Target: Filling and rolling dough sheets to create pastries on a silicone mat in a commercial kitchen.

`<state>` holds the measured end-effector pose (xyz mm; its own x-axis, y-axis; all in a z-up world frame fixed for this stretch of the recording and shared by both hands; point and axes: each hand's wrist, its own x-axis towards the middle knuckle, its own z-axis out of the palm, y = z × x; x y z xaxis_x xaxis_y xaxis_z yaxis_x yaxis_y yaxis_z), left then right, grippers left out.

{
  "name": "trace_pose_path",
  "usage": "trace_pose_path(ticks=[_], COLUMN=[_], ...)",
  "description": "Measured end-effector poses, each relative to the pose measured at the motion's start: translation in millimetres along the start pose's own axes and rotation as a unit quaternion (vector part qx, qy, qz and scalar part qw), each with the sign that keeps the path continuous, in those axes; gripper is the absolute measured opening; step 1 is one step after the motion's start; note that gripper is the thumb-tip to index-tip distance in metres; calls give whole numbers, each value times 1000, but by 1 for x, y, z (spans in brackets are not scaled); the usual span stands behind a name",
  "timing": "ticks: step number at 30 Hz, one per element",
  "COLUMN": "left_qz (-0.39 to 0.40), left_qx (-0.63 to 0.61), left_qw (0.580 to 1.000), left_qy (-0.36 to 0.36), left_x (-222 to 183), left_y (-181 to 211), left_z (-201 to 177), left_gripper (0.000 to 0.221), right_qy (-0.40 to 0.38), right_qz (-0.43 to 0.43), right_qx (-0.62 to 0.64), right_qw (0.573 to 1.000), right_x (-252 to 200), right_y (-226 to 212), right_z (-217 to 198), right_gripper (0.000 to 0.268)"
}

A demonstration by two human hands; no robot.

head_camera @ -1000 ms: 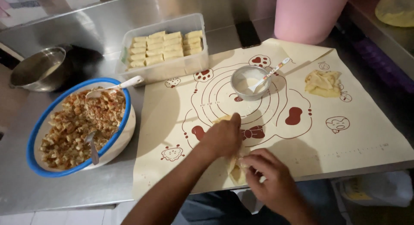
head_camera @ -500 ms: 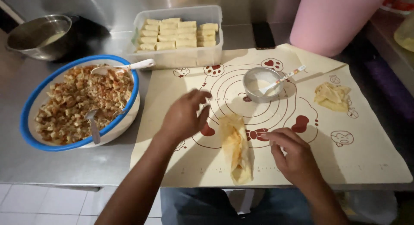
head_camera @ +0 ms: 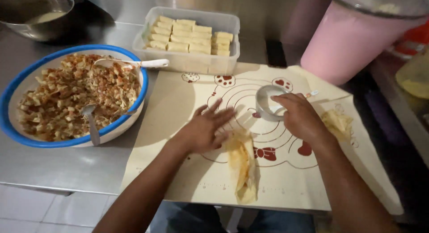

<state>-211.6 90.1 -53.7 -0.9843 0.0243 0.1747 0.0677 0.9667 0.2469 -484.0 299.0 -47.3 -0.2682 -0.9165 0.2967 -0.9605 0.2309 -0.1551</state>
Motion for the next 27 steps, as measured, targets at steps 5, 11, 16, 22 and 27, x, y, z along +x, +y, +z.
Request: trace_pose_path(ticks=[5, 11, 16, 22, 27], left_qz=[-58, -92, -79, -96, -79], left_qx=[-31, -22, -71, -99, -57], left_qw=[928, 917, 910, 910, 909], left_qy=[368, 387, 401, 391, 405], left_x=[25, 14, 13, 23, 41], left_y=[-63, -88, -72, -71, -113], left_z=[49, 51, 37, 45, 94], left_gripper=[49, 52, 48, 53, 38], right_qy=[-174, -261, -259, -146, -119], right_qz=[155, 239, 175, 110, 73], right_qx=[19, -66, 28, 280, 233], right_qw=[972, 933, 949, 942, 962], right_x=[52, 76, 81, 70, 60], right_y=[-31, -75, -10, 39, 33], right_z=[-19, -28, -3, -35, -65], right_gripper=[44, 47, 41, 37, 39])
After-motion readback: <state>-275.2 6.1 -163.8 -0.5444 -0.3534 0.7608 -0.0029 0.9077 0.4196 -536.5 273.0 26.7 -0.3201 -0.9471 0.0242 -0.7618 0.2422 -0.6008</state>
